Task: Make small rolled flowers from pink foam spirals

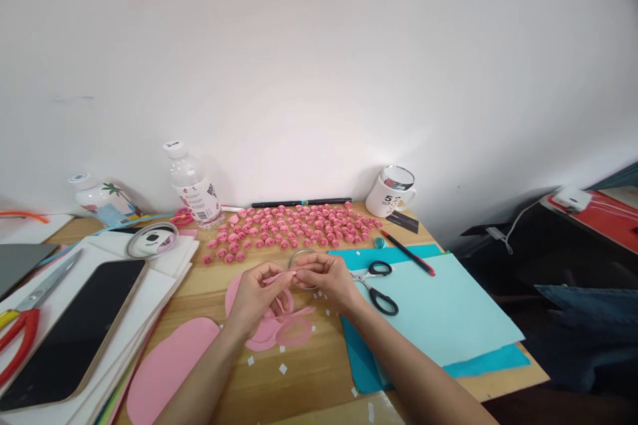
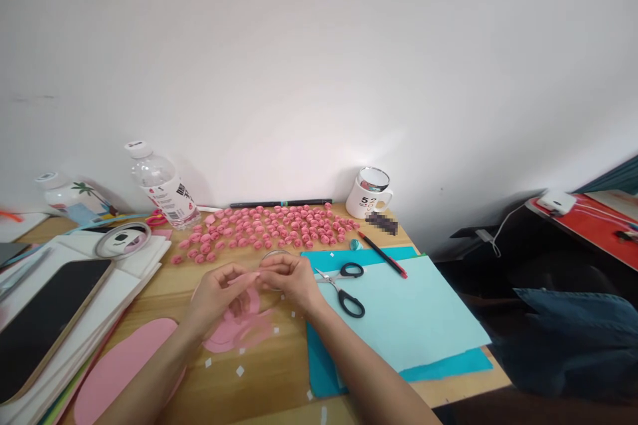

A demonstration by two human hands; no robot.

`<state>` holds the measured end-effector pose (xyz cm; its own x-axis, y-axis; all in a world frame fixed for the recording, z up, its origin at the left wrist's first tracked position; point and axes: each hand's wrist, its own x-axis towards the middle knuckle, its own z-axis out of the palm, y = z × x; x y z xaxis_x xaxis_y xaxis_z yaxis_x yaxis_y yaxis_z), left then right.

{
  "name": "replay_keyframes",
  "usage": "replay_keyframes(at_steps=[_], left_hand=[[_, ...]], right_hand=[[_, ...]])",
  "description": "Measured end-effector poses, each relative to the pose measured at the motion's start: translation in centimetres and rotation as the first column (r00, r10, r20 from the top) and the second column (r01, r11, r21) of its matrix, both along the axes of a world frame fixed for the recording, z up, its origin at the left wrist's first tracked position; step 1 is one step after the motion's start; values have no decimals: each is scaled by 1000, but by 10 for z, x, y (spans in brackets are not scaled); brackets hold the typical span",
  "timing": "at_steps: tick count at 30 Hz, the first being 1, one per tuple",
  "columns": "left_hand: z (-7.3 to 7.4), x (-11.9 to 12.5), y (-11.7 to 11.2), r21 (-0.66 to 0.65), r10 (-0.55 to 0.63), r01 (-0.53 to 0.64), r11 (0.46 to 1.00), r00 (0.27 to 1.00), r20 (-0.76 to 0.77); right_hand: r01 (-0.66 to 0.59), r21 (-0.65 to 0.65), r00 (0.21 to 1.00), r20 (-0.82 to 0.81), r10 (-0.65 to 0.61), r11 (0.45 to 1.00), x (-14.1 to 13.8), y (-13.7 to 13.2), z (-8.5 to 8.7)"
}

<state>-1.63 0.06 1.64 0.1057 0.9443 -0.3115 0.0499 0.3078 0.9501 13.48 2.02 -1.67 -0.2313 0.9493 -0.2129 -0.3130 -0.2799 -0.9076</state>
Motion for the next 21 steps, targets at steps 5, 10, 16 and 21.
replay_keyframes(at_steps=[5, 10, 16, 21], left_hand=[[-2, 0, -1, 20, -2, 2, 1000, 1000, 20], [-2, 0, 0, 30, -1, 0, 1000, 1000, 30], [-3, -1, 0, 20, -12, 11, 1000, 1000, 8], [-4, -2, 0, 32, -42, 41, 999, 999, 5]], right_hand=[[3, -4, 1000, -14, -3, 1000, 1, 0, 0], [14, -18, 1000, -12, -15, 1000, 0, 0, 2], [27, 1, 999, 18, -27, 1000, 0, -1, 3], [25, 29, 999, 23, -26, 999, 0, 0, -2]])
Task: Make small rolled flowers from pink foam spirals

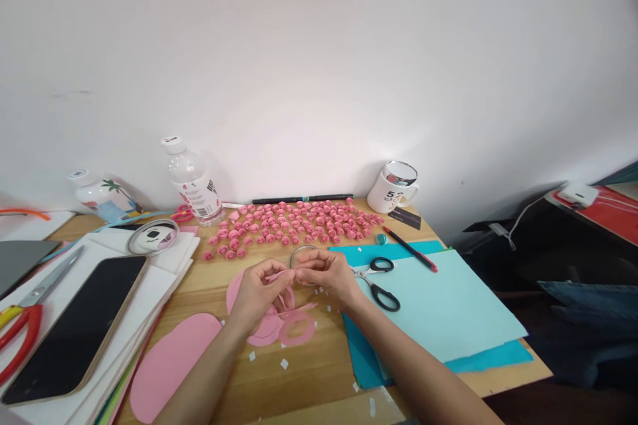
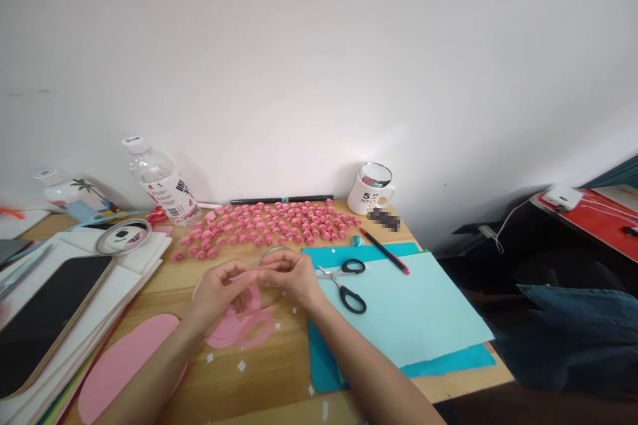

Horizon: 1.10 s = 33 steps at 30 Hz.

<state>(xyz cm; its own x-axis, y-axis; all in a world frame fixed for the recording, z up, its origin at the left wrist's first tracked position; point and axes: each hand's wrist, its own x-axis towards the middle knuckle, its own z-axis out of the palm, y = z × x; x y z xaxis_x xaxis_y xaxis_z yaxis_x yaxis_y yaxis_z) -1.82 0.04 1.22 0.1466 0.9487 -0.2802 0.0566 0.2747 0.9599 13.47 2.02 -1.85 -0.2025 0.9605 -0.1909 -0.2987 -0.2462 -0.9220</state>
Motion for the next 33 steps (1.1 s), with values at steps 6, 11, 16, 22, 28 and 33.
replay_keyframes(at_steps=[6, 11, 16, 22, 28, 33], left_hand=[[0, -2, 0, -6, -20, 20, 1000, 1000, 9], [2, -3, 1, -10, -17, 17, 1000, 1000, 13], [0, -3, 2, -6, -20, 20, 1000, 1000, 14], [1, -2, 2, -11, 5, -5, 1000, 1000, 21], [2, -2, 1, -5, -4, 4, 1000, 1000, 6], [3, -2, 1, -9, -4, 5, 1000, 1000, 12]], right_hand=[[-3, 0, 1000, -19, 3, 1000, 1, -1, 1], [-52, 3, 997, -53, 52, 999, 2, -2, 4], [-31, -10, 999, -41, 31, 999, 0, -2, 6], [-2, -8, 999, -42, 2, 1000, -1, -2, 3], [9, -15, 999, -33, -9, 1000, -1, -2, 4], [22, -17, 999, -26, -22, 1000, 0, -1, 4]])
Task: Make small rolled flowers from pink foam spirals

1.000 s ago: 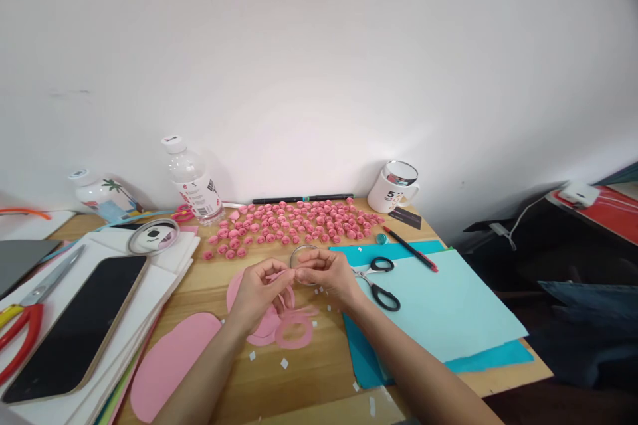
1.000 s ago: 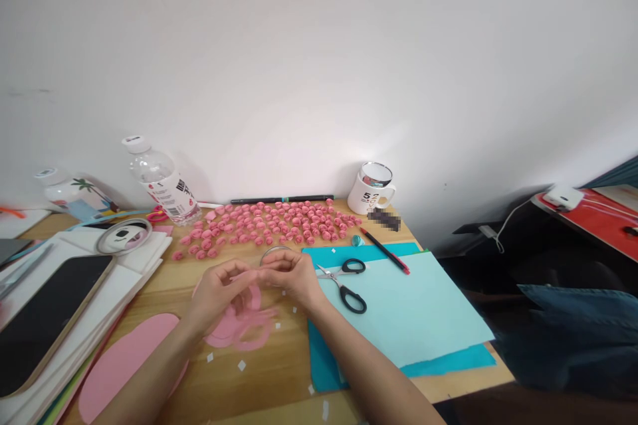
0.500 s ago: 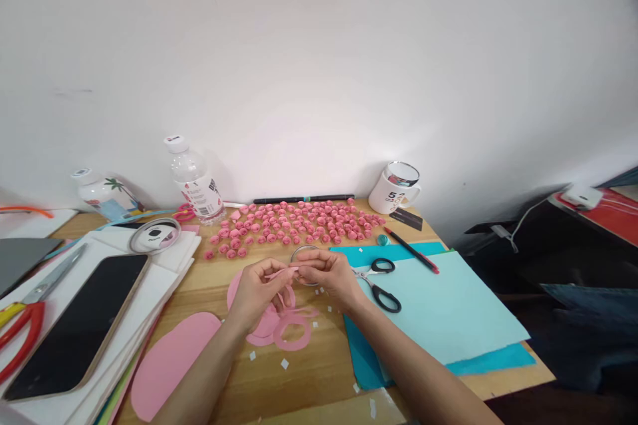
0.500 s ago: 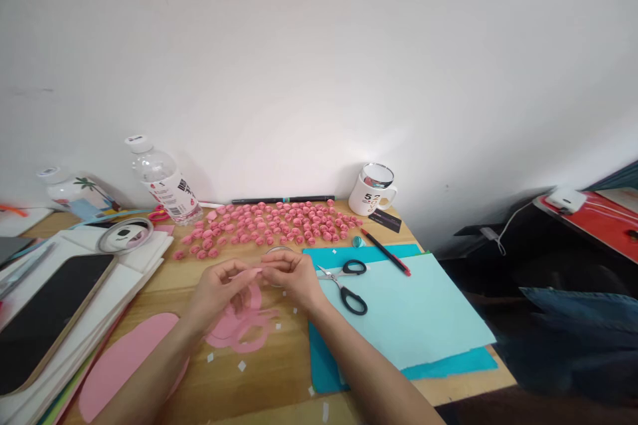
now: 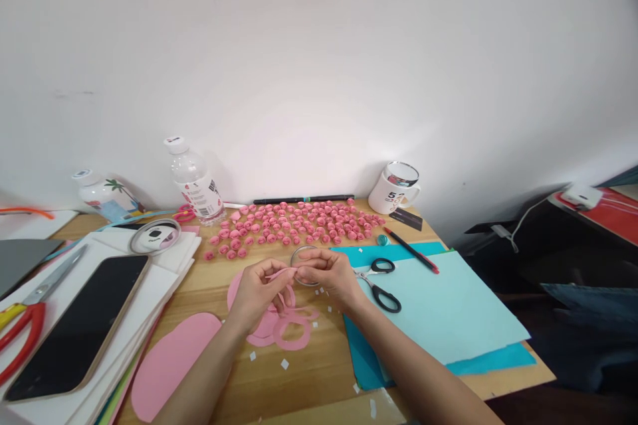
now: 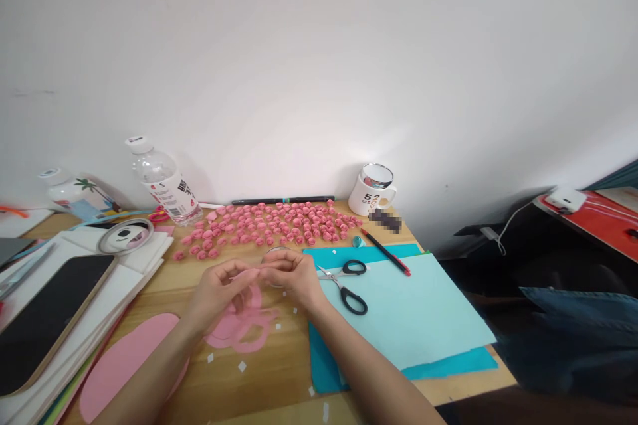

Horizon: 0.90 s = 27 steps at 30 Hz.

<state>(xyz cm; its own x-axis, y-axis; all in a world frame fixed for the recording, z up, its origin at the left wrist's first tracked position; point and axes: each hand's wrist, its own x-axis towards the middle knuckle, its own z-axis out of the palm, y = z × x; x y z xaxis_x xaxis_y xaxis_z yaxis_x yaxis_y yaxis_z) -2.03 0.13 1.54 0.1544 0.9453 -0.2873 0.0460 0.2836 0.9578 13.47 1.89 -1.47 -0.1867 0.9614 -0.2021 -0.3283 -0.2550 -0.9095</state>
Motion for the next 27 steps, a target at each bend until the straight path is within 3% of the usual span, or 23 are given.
replay_keyframes(at_steps=[9, 21, 27], left_hand=[[-5, -1, 1, 22, -21, 20, 1000, 1000, 12], [-7, 0, -1, 57, -113, 110, 992, 992, 51], [-6, -2, -1, 69, -195, 192, 979, 980, 30]], right_hand=[[8, 33, 1000, 15, -8, 999, -1, 0, 0], [-86, 179, 996, -5, 89, 980, -1, 1, -6], [-155, 166, 987, -14, 160, 974, -1, 0, -2]])
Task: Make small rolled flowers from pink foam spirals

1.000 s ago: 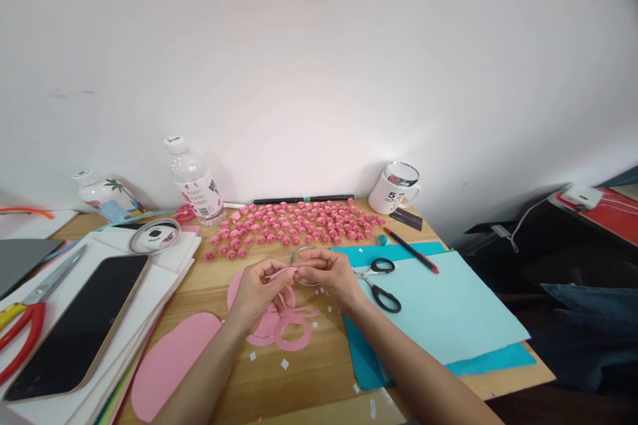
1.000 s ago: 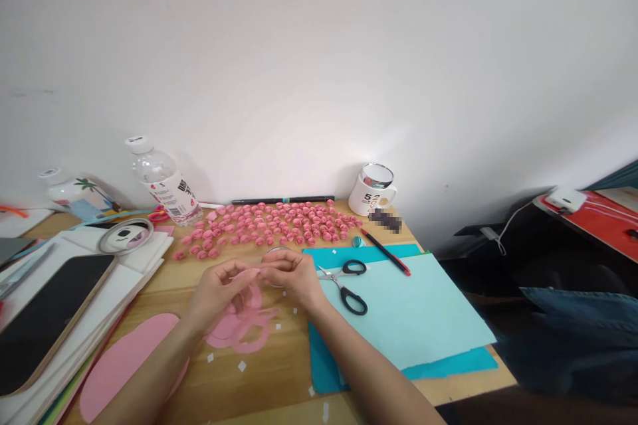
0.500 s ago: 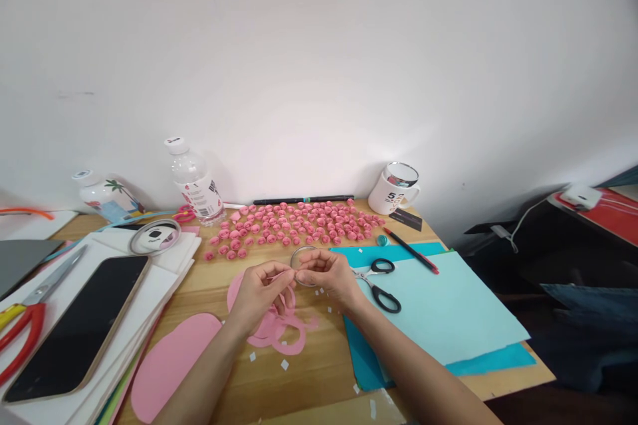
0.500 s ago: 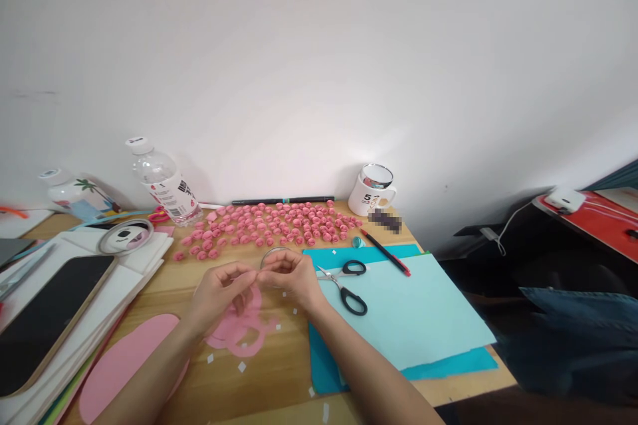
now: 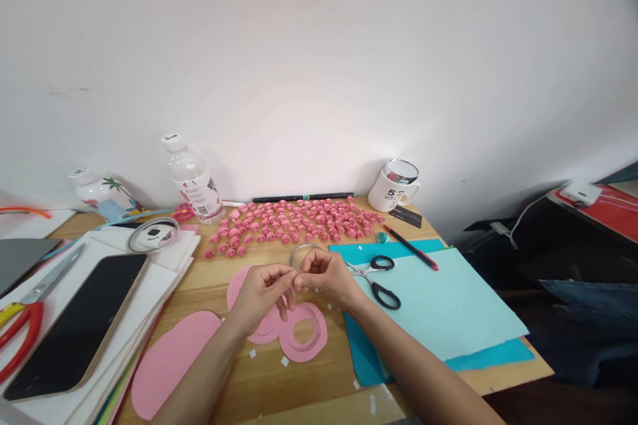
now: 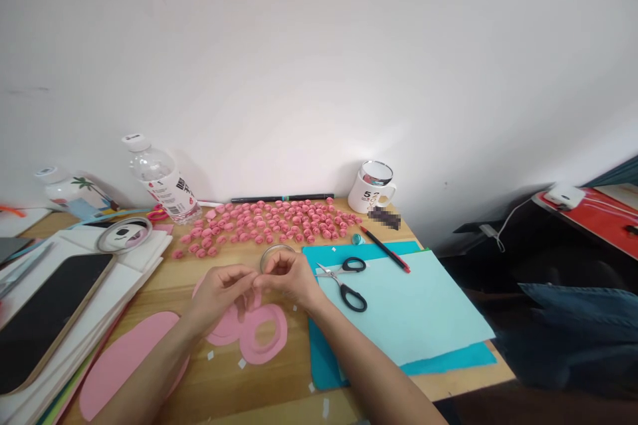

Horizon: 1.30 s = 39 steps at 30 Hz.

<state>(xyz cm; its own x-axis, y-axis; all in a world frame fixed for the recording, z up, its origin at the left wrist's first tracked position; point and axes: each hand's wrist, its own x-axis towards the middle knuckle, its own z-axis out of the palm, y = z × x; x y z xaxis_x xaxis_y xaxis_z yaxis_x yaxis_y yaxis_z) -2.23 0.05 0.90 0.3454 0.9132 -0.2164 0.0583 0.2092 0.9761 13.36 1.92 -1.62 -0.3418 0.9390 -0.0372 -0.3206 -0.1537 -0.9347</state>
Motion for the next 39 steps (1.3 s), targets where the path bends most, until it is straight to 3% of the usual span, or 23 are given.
replay_keyframes(at_steps=[8, 18, 24, 30, 35, 39], left_hand=[[2, -2, -1, 22, -119, 119, 993, 993, -1], [-1, -6, -1, -122, -243, 255, 959, 964, 104], [-2, -2, -2, -91, -160, 171, 981, 980, 115], [-2, 0, 1, 27, 101, -103, 994, 992, 80], [0, 1, 0, 74, 124, -125, 989, 992, 23], [0, 2, 0, 87, 88, -91, 992, 996, 33]], right_hand=[[-60, -24, 998, 26, 60, 998, 2, -3, 5], [-108, 62, 983, 154, 97, 992, -3, -14, 8], [-68, 89, 992, 116, 57, 994, -3, -13, 3], [-2, 111, 993, 116, -11, 994, -1, -6, 5], [134, 318, 954, 214, -209, 939, -2, -8, 3], [196, 361, 943, 185, -276, 912, -2, -9, 3]])
